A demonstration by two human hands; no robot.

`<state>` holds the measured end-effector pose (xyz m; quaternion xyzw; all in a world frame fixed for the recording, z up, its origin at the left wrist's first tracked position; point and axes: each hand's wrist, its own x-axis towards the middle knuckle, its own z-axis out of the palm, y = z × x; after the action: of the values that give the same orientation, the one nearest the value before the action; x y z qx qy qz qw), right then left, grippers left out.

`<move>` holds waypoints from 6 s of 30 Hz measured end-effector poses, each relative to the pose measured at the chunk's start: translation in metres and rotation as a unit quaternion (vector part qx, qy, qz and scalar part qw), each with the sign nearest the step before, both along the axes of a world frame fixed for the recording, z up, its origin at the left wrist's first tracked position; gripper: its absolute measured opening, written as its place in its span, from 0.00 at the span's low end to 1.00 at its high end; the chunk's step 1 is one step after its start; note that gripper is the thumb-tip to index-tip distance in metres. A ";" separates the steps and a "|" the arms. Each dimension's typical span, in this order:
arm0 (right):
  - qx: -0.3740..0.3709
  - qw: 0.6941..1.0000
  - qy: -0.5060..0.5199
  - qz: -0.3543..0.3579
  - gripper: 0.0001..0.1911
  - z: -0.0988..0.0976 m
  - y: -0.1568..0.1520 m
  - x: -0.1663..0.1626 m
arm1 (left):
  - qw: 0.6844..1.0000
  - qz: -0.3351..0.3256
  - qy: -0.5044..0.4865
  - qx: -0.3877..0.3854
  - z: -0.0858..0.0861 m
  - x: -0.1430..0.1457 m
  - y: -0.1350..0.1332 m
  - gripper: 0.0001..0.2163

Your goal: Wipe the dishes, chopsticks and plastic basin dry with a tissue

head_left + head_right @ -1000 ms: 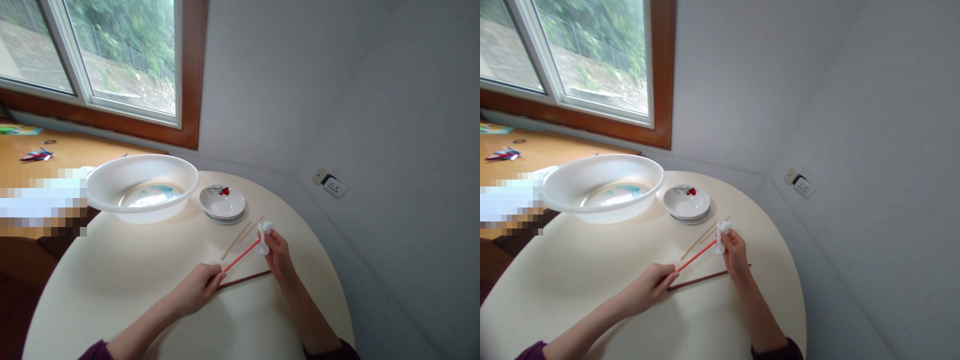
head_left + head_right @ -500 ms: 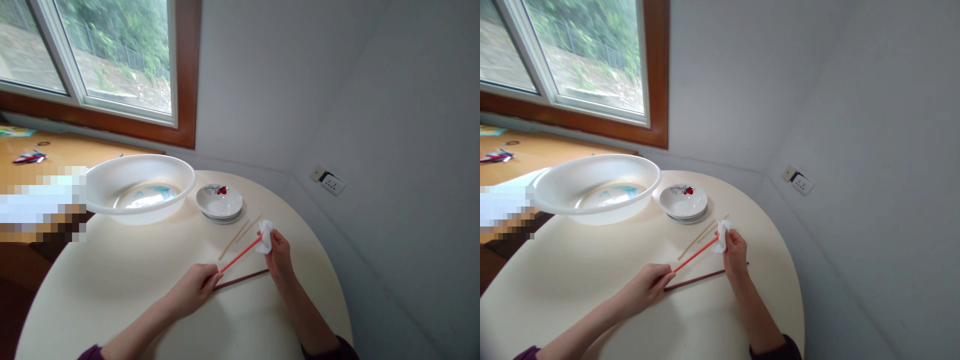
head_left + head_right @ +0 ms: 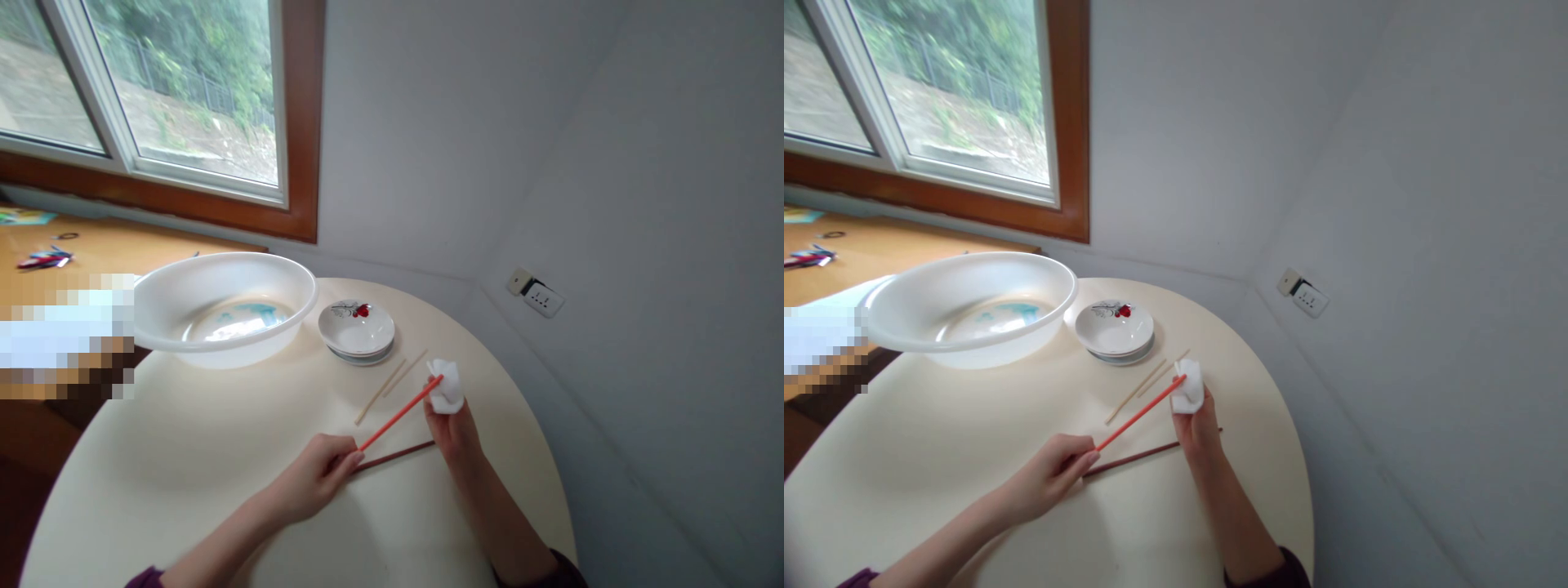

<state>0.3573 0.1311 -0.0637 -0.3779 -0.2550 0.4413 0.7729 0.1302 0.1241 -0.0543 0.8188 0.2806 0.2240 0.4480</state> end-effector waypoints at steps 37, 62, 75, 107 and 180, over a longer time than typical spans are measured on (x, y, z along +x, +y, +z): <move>0.007 0.762 -0.638 0.107 0.06 0.015 -0.018 0.016 | 0.944 0.239 -0.207 -0.092 0.003 -0.005 0.011 0.11; -0.178 0.668 -0.700 0.177 0.07 0.008 -0.017 0.064 | 0.982 0.175 0.061 0.039 -0.024 0.002 0.012 0.07; -0.174 0.690 -0.695 0.108 0.12 0.008 -0.017 0.061 | 0.987 0.146 0.065 0.030 -0.027 0.004 0.015 0.12; -0.101 0.655 -0.745 0.071 0.14 0.006 -0.013 0.023 | 0.963 0.242 0.092 0.068 -0.028 0.028 0.035 0.08; 0.011 0.989 0.146 -0.035 0.28 0.017 -0.001 0.030 | 0.977 0.177 -0.122 0.004 -0.024 0.046 0.020 0.11</move>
<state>0.3871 0.1302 -0.0471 -0.3098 -0.1313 0.4616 0.8208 0.1761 0.1443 -0.0787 0.7244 0.3631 0.3992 0.4290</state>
